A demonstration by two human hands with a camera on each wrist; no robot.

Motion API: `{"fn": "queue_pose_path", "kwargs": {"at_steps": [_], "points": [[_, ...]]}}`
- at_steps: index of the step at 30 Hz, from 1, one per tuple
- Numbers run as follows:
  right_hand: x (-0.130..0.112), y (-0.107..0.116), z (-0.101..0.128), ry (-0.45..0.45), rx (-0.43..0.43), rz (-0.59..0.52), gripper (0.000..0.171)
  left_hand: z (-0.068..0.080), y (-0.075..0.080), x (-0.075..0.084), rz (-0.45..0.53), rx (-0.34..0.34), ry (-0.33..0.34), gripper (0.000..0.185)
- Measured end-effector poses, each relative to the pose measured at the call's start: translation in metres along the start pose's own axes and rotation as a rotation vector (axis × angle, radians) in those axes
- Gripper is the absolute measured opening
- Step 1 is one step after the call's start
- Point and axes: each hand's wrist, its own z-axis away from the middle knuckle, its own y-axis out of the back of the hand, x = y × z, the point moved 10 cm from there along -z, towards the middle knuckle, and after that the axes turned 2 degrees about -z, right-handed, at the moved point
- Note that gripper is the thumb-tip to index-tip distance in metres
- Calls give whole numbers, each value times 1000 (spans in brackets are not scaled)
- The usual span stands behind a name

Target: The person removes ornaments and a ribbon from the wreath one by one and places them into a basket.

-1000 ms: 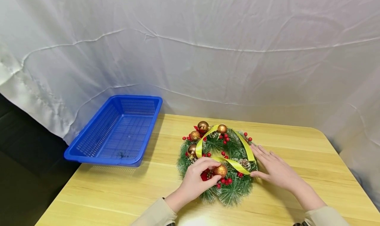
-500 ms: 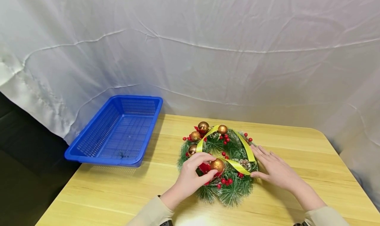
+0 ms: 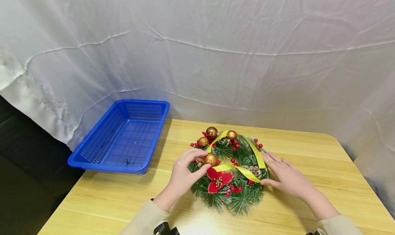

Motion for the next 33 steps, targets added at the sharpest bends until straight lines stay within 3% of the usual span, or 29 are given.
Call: {"fn": "queue_pose_path", "kwargs": {"at_steps": [21,26,30,33], "points": [[1,-2,1,7,20,-8,94,-11,72,-21,-96,165,49,34],[2,-2,1,4,19,-7,95,-12,86,-12,-81,201,56,34],[2,-1,1,9,23,-7,94,-14,100,2,-143,234,49,31],[2,-2,1,6,19,-9,94,-14,108,2,-166,248,59,30]]}}
